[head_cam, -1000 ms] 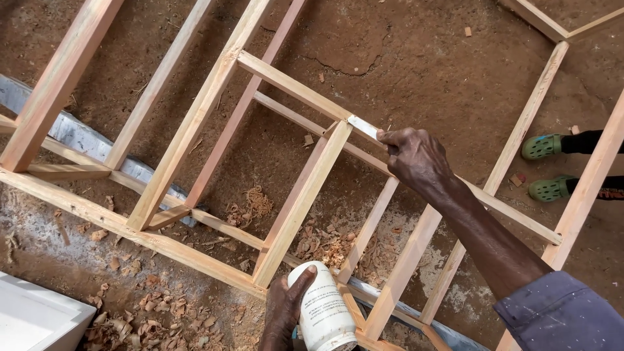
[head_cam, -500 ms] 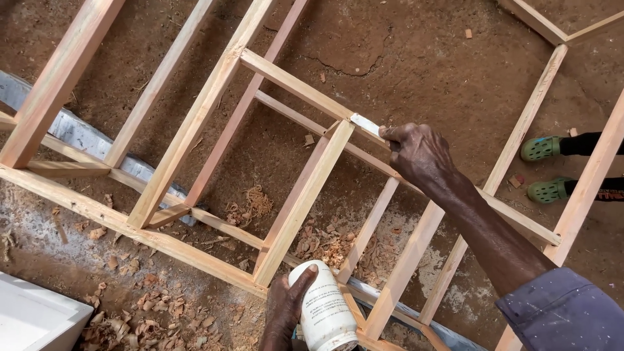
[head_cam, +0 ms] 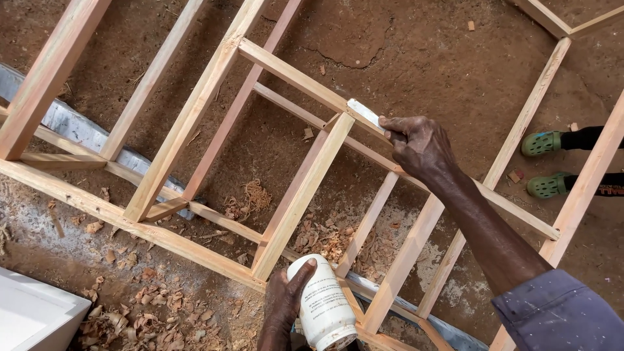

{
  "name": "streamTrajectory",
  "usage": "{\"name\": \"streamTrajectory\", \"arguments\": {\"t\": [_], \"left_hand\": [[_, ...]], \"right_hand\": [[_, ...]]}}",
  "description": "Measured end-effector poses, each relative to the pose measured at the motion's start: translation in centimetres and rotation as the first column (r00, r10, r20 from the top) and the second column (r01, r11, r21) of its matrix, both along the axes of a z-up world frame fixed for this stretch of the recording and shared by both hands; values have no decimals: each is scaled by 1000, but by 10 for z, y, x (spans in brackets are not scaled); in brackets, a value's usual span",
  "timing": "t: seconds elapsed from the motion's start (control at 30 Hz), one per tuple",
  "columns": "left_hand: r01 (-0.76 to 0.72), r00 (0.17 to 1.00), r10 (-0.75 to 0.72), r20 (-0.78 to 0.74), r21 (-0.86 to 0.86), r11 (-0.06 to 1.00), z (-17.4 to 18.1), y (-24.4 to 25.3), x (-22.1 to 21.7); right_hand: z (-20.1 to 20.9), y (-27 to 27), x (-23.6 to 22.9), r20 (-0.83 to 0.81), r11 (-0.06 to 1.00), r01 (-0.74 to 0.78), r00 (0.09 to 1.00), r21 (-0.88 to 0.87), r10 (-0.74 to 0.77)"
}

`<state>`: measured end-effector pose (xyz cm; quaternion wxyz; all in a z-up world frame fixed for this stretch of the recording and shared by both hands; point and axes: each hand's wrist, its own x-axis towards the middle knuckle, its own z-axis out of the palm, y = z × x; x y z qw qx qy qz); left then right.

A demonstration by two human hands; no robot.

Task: Applying wood glue to the joints of a wooden frame using a small stick as an applicator.

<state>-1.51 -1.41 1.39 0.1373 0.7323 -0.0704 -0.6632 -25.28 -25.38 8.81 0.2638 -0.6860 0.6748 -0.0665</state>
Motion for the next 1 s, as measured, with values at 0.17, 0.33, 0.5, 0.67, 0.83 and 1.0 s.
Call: {"name": "streamTrajectory", "arguments": {"t": [0.17, 0.33, 0.5, 0.67, 0.83, 1.0], "left_hand": [[-27, 999, 27, -17, 5, 1000, -10, 2, 0], [88, 995, -87, 49, -6, 996, -8, 0, 3], [51, 998, -51, 29, -12, 999, -12, 2, 3], [89, 996, -89, 12, -1, 996, -5, -2, 3], [55, 998, -55, 8, 8, 998, 4, -7, 5], [-108, 994, 107, -30, -6, 994, -3, 4, -1]], "right_hand": [[-43, 14, -11, 95, 995, 85, 992, -51, -80], [-67, 22, -19, 211, 985, 173, 963, -16, -166], [-71, 16, -27, 101, 989, 135, 986, -54, -129], [-56, -3, -40, -63, 997, -32, 998, -69, 28], [-12, -21, -35, -256, 987, -127, 955, 101, 149], [22, -24, -13, -343, 961, -275, 907, -38, 246]]}}
